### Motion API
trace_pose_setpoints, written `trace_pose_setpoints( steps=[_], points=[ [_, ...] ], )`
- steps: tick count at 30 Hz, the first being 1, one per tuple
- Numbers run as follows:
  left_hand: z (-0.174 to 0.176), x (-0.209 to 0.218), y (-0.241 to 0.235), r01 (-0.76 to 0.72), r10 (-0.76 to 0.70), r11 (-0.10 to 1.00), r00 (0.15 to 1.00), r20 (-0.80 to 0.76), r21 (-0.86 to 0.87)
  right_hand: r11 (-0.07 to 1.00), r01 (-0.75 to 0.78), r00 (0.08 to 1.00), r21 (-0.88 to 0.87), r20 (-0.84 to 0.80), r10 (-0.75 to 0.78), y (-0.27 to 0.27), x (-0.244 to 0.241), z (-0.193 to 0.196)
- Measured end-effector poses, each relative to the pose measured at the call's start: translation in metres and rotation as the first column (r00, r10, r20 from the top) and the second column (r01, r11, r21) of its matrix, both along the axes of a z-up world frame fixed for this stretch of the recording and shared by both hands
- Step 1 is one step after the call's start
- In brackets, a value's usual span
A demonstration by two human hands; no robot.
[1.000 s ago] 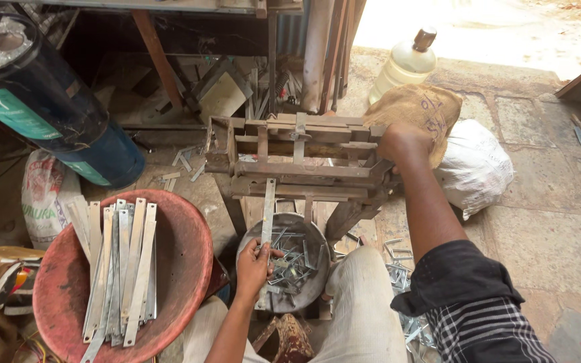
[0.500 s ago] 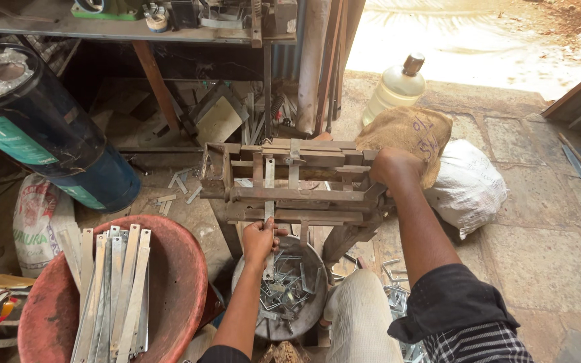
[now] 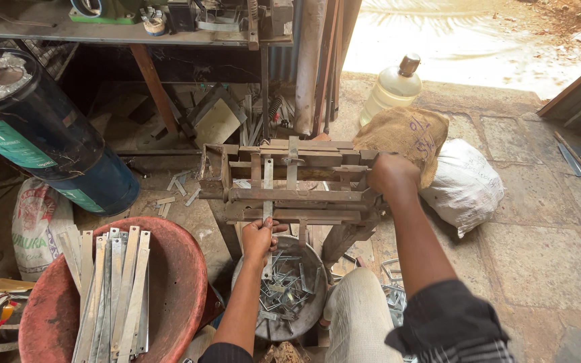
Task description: The person bends metal strips using a manual press. They pick up individual metal strips from a container and place them into the press mechanism, then operate the lever by hand to shape them.
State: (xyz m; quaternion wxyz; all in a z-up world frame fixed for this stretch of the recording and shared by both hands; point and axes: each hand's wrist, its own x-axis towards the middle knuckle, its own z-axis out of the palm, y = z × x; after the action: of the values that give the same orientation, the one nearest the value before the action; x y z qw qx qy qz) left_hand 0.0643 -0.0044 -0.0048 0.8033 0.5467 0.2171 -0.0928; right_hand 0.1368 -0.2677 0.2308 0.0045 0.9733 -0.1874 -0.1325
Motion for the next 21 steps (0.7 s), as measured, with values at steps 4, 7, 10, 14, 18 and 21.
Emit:
trace_pose_setpoints(
  steps=[4,7,10,14,18,21],
  points=[
    [-0.009,0.003,0.001,0.004,-0.004,1.000,1.000,0.009,-0.007,0.992,-0.103,0.961,-0.075,0.252,0.118,-0.016,-0.057,-0.059],
    [-0.010,0.001,0.010,0.042,-0.044,0.998,0.999,0.026,0.048,0.992,-0.120,0.891,-0.044,0.436,0.127,-0.010,-0.120,-0.114],
    [-0.007,-0.011,0.025,-0.079,0.020,0.716,0.995,0.093,0.693,0.991,-0.123,0.780,0.058,0.623,0.060,0.013,-0.164,-0.160],
    [0.010,-0.034,0.038,-0.285,0.182,0.753,0.956,0.228,0.593,0.984,-0.056,0.857,0.167,0.514,-0.038,0.016,-0.161,-0.163],
    [0.039,-0.034,0.044,-0.345,0.034,0.719,0.885,0.465,0.604,0.988,-0.021,0.967,0.155,0.255,-0.020,-0.014,-0.118,-0.104],
    [0.060,-0.022,0.037,-0.338,-0.170,0.673,0.795,0.582,0.658,0.990,-0.128,0.976,0.057,0.184,0.116,-0.023,-0.053,-0.050]
  ],
)
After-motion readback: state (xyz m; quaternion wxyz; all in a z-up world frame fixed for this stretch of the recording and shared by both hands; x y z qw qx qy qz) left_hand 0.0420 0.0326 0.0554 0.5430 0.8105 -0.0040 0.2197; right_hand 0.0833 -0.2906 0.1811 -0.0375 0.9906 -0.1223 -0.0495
